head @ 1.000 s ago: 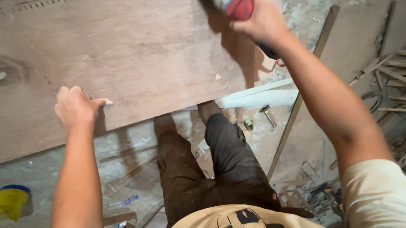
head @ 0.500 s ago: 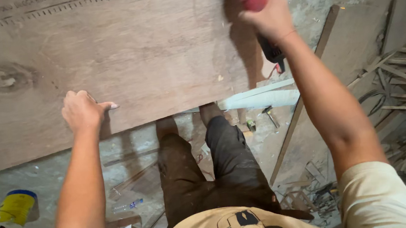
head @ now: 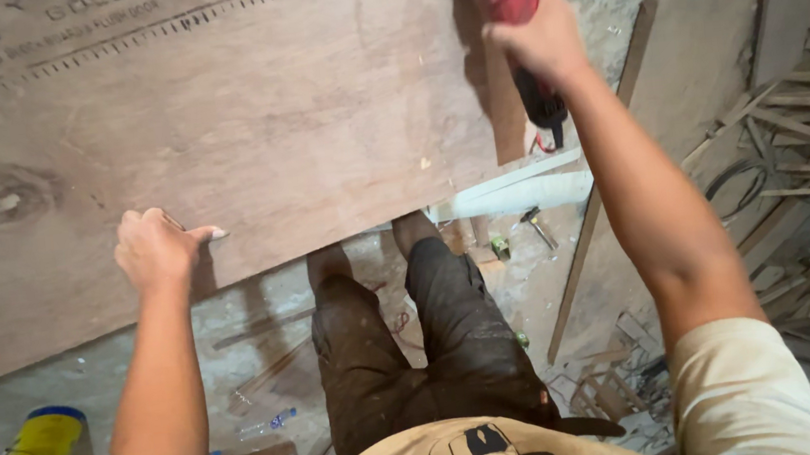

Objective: The person uses a handheld electric sander to smooth the surface of a large wooden board. They move the sander across the board in various directions, generating sparks and dust, while holding the board steady with their other hand.

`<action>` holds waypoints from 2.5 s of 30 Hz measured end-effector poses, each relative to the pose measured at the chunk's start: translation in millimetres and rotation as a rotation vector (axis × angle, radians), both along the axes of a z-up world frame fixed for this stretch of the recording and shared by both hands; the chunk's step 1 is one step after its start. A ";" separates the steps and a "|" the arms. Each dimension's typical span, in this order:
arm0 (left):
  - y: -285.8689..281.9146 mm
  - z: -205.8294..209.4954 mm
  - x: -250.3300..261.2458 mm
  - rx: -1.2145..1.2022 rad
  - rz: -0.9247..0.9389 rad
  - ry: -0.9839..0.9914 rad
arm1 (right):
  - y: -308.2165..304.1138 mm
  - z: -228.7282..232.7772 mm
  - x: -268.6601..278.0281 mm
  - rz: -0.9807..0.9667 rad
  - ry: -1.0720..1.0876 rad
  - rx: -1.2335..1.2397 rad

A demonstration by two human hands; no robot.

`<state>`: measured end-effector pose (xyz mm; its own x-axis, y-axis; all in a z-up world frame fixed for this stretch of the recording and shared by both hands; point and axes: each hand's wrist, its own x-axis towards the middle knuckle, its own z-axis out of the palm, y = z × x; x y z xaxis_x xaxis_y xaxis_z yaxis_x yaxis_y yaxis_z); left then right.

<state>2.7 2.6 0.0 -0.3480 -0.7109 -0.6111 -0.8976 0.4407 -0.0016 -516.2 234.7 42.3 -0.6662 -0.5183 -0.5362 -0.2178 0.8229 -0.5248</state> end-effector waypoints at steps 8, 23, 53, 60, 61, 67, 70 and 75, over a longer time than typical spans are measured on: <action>-2.3 5.1 -6.9 0.018 0.017 -0.028 | -17.9 4.8 11.5 0.412 0.056 0.018; -1.6 -0.1 -4.1 0.036 0.048 -0.073 | -40.2 8.2 -54.0 0.110 -0.025 -0.018; -2.6 4.0 -4.0 0.035 0.066 -0.036 | -9.1 6.5 -46.8 0.150 -0.014 0.083; -4.1 7.5 -6.5 0.038 0.058 -0.049 | -2.2 20.2 -27.1 0.453 0.007 0.150; -4.3 8.6 -7.0 0.040 0.059 -0.044 | -9.2 22.3 -30.7 0.492 -0.006 0.179; -3.8 7.6 -10.7 0.042 0.054 -0.074 | -67.3 13.1 -84.9 0.502 0.121 0.053; -3.5 7.7 -9.4 0.038 0.052 -0.076 | -82.5 7.7 -106.6 0.381 0.101 0.056; -2.2 5.4 -9.5 0.045 0.065 -0.087 | -91.3 5.6 -121.2 0.272 -0.096 0.190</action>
<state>-6.8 0.4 5.4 -0.2468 -0.7015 -0.6686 -0.9216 0.3833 -0.0620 -637.4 143.4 47.9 -0.4594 -0.5547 -0.6937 -0.3997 0.8266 -0.3962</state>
